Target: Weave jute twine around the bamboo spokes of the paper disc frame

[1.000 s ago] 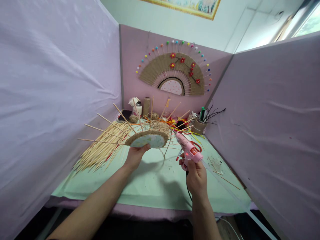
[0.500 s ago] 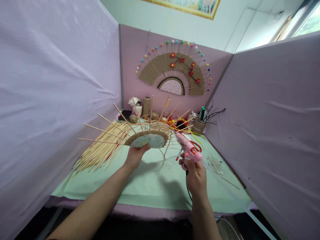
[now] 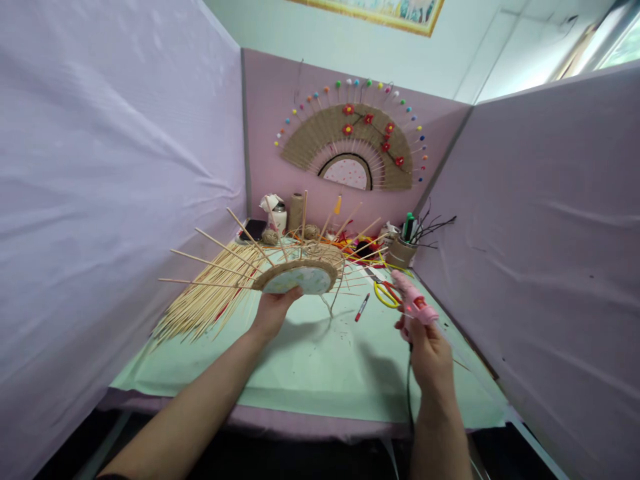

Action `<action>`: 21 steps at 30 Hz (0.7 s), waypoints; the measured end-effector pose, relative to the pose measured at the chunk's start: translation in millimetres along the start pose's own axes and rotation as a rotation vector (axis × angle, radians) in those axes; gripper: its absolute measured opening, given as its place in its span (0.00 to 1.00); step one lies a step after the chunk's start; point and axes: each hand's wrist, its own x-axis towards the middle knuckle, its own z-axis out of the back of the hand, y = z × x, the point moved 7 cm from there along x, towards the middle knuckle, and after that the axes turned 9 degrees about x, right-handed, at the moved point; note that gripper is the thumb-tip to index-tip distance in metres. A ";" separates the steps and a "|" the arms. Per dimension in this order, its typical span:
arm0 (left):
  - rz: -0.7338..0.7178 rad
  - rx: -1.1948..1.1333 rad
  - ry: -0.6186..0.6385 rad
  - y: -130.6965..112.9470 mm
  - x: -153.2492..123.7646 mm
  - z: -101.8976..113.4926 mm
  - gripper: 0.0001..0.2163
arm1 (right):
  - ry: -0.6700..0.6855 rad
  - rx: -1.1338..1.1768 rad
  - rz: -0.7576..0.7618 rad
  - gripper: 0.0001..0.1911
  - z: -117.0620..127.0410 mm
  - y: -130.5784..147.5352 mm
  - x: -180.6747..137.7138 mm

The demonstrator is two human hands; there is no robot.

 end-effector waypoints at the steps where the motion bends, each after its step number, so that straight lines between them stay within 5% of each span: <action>1: 0.003 0.033 -0.016 -0.9 -0.3 0.8 0.21 | 0.004 -0.079 0.014 0.27 16.4 -4.8 8.7; 7: -0.123 0.313 -0.018 -17.0 -2.8 0.4 0.14 | 0.034 -0.840 0.156 0.29 96.2 -50.8 45.4; 10: -0.229 0.366 0.063 -23.9 -2.5 -4.4 0.11 | 0.000 -1.077 0.068 0.24 114.7 -76.0 44.7; 13: -0.304 0.355 0.134 -27.6 -2.7 -8.5 0.11 | -0.121 -1.100 0.027 0.21 114.9 -66.1 38.0; 16: -0.354 0.319 0.157 -30.5 -4.1 -9.2 0.12 | -0.102 -0.804 0.160 0.23 77.9 -23.2 32.5; 18: -0.387 0.275 0.184 -33.0 -5.6 -9.9 0.12 | 0.077 -0.425 0.241 0.23 31.1 8.0 28.2; 21: -0.436 0.221 0.237 -37.7 -7.8 -11.3 0.12 | 0.450 0.089 0.109 0.19 -52.7 34.5 16.3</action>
